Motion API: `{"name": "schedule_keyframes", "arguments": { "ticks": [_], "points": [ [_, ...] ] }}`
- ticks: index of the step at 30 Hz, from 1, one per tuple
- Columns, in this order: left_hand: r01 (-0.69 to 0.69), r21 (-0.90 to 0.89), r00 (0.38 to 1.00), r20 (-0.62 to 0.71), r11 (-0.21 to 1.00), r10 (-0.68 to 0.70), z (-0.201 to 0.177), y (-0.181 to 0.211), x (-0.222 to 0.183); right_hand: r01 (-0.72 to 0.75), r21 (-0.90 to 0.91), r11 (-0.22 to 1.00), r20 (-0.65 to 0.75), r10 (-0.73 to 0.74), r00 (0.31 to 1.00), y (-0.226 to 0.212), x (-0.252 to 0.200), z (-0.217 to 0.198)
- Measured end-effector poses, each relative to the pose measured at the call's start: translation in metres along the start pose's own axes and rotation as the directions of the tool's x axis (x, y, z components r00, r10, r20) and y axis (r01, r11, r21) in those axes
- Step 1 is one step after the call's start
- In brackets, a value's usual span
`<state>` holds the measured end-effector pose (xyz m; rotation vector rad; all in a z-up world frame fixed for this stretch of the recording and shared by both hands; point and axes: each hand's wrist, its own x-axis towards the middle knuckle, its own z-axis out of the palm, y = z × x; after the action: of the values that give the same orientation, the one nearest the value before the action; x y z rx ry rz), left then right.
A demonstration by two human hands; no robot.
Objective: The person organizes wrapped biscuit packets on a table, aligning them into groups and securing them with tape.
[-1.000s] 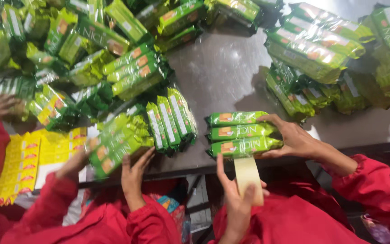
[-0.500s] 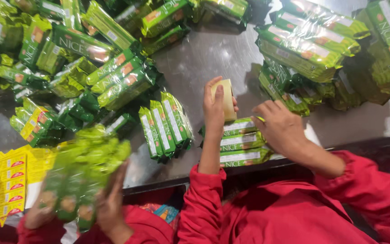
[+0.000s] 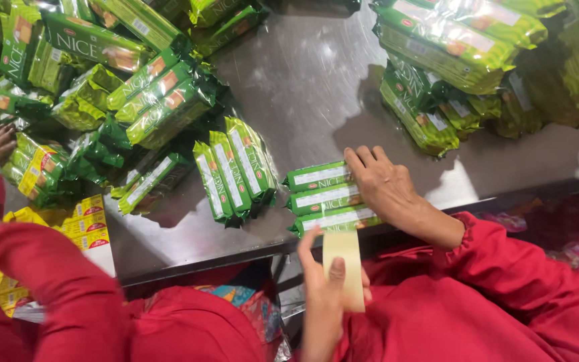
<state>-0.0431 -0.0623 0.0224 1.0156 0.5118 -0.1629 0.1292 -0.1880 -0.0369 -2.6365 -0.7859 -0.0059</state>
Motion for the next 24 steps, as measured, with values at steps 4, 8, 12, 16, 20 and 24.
{"name": "schedule_keyframes", "arguments": {
  "ticks": [4, 8, 12, 16, 20, 24],
  "points": [
    [0.107, 0.022, 0.983, -0.152, 0.994, -0.102, -0.033, -0.094, 0.035, 0.036, 0.061, 0.997, 0.016, -0.037, 0.999, 0.007, -0.002, 0.001],
    [0.177, -0.116, 0.977, -0.099, 0.977, -0.189, -0.055, -0.120, 0.049, -0.210, 0.269, 0.940, 0.067, 0.200, 0.978, 0.044, 0.016, -0.010],
    [0.104, -0.118, 0.991, -0.066, 0.988, -0.113, -0.054, -0.119, 0.049, -0.059, 0.101, 0.993, 0.040, 0.056, 0.998, 0.052, -0.023, -0.048],
    [0.074, -0.119, 0.993, -0.082, 0.990, -0.084, -0.048, -0.111, 0.045, 0.311, 0.231, 0.922, 0.011, -0.322, 0.947, 0.002, -0.074, -0.071],
    [0.092, -0.126, 0.994, -0.047, 0.988, -0.098, -0.049, -0.114, 0.032, 0.457, 0.059, 0.888, 0.130, -0.460, 0.878, -0.051, -0.103, -0.065],
    [0.092, -0.059, 0.995, -0.040, 0.994, -0.094, -0.056, -0.119, 0.035, 0.493, -0.075, 0.867, 0.272, -0.458, 0.846, -0.070, -0.076, -0.010]
  ]
}}
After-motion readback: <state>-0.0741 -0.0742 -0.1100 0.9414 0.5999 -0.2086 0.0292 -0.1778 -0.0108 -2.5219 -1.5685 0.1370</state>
